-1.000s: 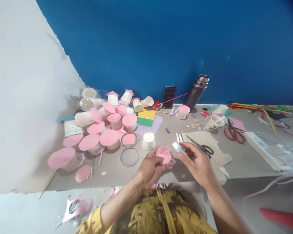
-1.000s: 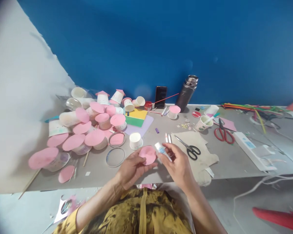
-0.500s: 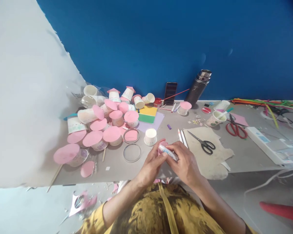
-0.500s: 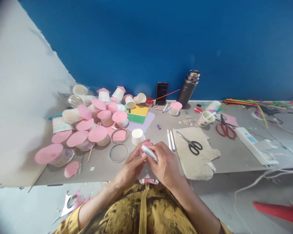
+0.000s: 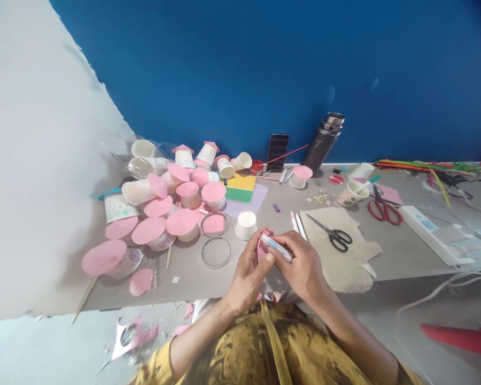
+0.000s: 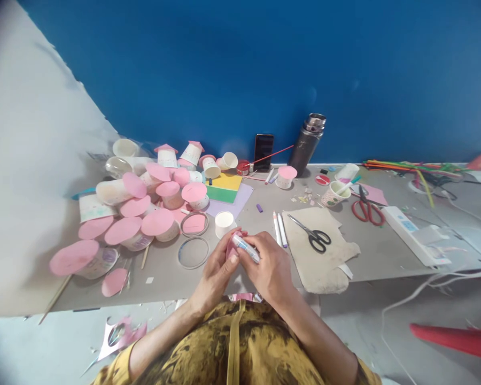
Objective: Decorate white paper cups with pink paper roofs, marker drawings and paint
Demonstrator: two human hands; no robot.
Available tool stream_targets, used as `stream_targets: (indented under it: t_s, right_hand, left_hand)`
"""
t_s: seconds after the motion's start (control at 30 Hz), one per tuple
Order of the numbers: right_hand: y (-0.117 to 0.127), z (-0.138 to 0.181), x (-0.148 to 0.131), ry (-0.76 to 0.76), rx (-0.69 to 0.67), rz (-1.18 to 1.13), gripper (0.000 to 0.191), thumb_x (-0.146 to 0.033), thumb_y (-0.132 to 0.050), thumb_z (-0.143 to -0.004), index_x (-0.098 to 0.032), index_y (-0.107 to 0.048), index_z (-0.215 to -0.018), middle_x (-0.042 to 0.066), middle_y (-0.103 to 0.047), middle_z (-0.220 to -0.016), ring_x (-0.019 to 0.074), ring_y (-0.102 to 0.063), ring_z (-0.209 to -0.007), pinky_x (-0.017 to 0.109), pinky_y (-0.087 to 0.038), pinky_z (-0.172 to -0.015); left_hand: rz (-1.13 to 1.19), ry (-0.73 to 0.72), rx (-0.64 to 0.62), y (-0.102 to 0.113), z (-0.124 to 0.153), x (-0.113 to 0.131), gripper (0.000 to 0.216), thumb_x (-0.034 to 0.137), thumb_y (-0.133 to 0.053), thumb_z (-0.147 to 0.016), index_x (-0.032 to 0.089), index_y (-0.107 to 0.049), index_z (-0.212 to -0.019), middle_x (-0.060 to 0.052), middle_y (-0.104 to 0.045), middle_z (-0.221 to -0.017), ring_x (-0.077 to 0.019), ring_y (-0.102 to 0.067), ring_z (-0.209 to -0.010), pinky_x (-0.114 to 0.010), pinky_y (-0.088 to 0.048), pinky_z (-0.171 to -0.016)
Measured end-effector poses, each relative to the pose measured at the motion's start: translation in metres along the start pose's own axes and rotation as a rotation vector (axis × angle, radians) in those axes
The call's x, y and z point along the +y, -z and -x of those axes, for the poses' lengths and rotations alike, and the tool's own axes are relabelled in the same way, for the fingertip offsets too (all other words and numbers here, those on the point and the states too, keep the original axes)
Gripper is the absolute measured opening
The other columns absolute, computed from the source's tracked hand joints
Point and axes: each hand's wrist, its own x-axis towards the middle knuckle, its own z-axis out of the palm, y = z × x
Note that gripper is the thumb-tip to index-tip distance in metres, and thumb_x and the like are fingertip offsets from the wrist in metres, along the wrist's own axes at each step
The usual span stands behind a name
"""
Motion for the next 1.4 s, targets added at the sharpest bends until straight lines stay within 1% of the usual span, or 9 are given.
stream_targets:
  t_s: [0.13,0.23,0.33,0.5,0.73,1.03,1.17,1.23,1.4]
  right_hand:
    - [0.01,-0.003,0.003,-0.179,-0.119,-0.254,0.03,-0.051,-0.064,-0.097,-0.024,-0.076,-0.103,0.007,-0.078,-0.099,0.0221,-0.072,-0.087,0.029,-0.054,-0.074]
    - [0.019,-0.004,0.007,-0.312,-0.238,-0.457,0.039,-0.058,-0.064,-0.095,-0.022,-0.077,-0.102,0.005,-0.077,-0.092,0.0207,-0.069,-0.081,0.028,-0.053,-0.07]
    - [0.025,-0.006,0.014,-0.398,-0.31,-0.711,0.044,-0.062,-0.066,-0.093,-0.019,-0.077,-0.093,0.004,-0.071,-0.079,0.0187,-0.063,-0.072,0.03,-0.052,-0.07]
    - [0.03,-0.005,0.02,-0.457,-0.309,-0.985,0.043,-0.063,-0.077,-0.083,-0.022,-0.072,-0.097,0.008,-0.073,-0.094,0.0223,-0.065,-0.082,0.038,-0.056,-0.081]
    - [0.035,0.008,0.016,-0.394,-0.181,-0.915,0.032,-0.051,-0.081,-0.085,-0.025,-0.071,-0.102,0.005,-0.075,-0.095,0.0206,-0.066,-0.09,0.035,-0.054,-0.086]
    - [0.021,0.024,-0.005,-0.479,-0.098,-0.799,0.041,-0.055,-0.069,-0.096,-0.021,-0.068,-0.119,0.003,-0.073,-0.081,0.0127,-0.058,-0.063,0.027,-0.048,-0.062]
    - [0.017,0.029,-0.018,-0.453,-0.023,-0.641,0.044,-0.059,-0.068,-0.094,-0.021,-0.067,-0.116,0.002,-0.071,-0.076,0.0129,-0.058,-0.06,0.027,-0.048,-0.059]
    - [0.018,0.032,-0.02,-0.431,0.011,-0.573,0.043,-0.06,-0.068,-0.094,-0.021,-0.066,-0.114,0.002,-0.071,-0.076,0.014,-0.06,-0.062,0.027,-0.05,-0.06]
    - [0.027,0.041,-0.007,-0.475,0.066,-0.579,0.045,-0.058,-0.071,-0.093,-0.021,-0.066,-0.117,0.006,-0.076,-0.087,0.0156,-0.064,-0.068,0.027,-0.051,-0.06]
  left_hand:
    - [0.146,0.108,0.116,0.0,-0.008,-0.004,0.049,0.051,-0.079,-0.086,0.02,-0.073,-0.124,-0.009,-0.077,-0.12,-0.0242,-0.07,-0.113,-0.038,-0.052,-0.107]
    - [0.219,0.152,0.182,0.0,-0.012,-0.004,0.042,0.046,-0.08,-0.084,0.016,-0.076,-0.113,-0.006,-0.078,-0.101,-0.0191,-0.073,-0.092,-0.038,-0.059,-0.097]
    - [0.271,0.177,0.174,0.0,-0.013,-0.001,0.04,0.045,-0.08,-0.084,0.013,-0.076,-0.109,-0.009,-0.077,-0.103,-0.0218,-0.074,-0.094,-0.041,-0.063,-0.093]
    - [0.331,0.245,0.135,0.0,-0.01,0.002,0.03,0.038,-0.079,-0.086,0.013,-0.076,-0.101,-0.01,-0.075,-0.1,-0.026,-0.074,-0.099,-0.045,-0.064,-0.094]
    - [0.322,0.257,0.11,-0.002,-0.012,0.006,0.031,0.038,-0.085,-0.079,0.014,-0.076,-0.095,-0.007,-0.074,-0.098,-0.0215,-0.072,-0.092,-0.039,-0.065,-0.084]
    - [0.167,0.278,-0.109,0.005,-0.008,0.009,0.052,0.061,-0.086,-0.072,0.012,-0.076,-0.084,-0.007,-0.074,-0.067,-0.0126,-0.059,-0.05,-0.023,-0.046,-0.046]
    - [0.125,0.345,-0.143,0.012,-0.006,0.008,0.063,0.049,-0.096,-0.06,0.013,-0.078,-0.108,-0.008,-0.079,-0.079,-0.0166,-0.066,-0.06,-0.024,-0.049,-0.05]
    - [0.094,0.365,-0.146,0.016,-0.006,0.009,0.063,0.041,-0.098,-0.057,0.014,-0.078,-0.11,-0.007,-0.079,-0.084,-0.0184,-0.069,-0.068,-0.026,-0.053,-0.058]
    - [-0.307,0.212,-0.152,0.017,-0.015,0.008,0.02,0.031,-0.079,-0.074,0.017,-0.08,-0.089,-0.003,-0.074,-0.076,-0.0166,-0.065,-0.069,-0.028,-0.052,-0.066]
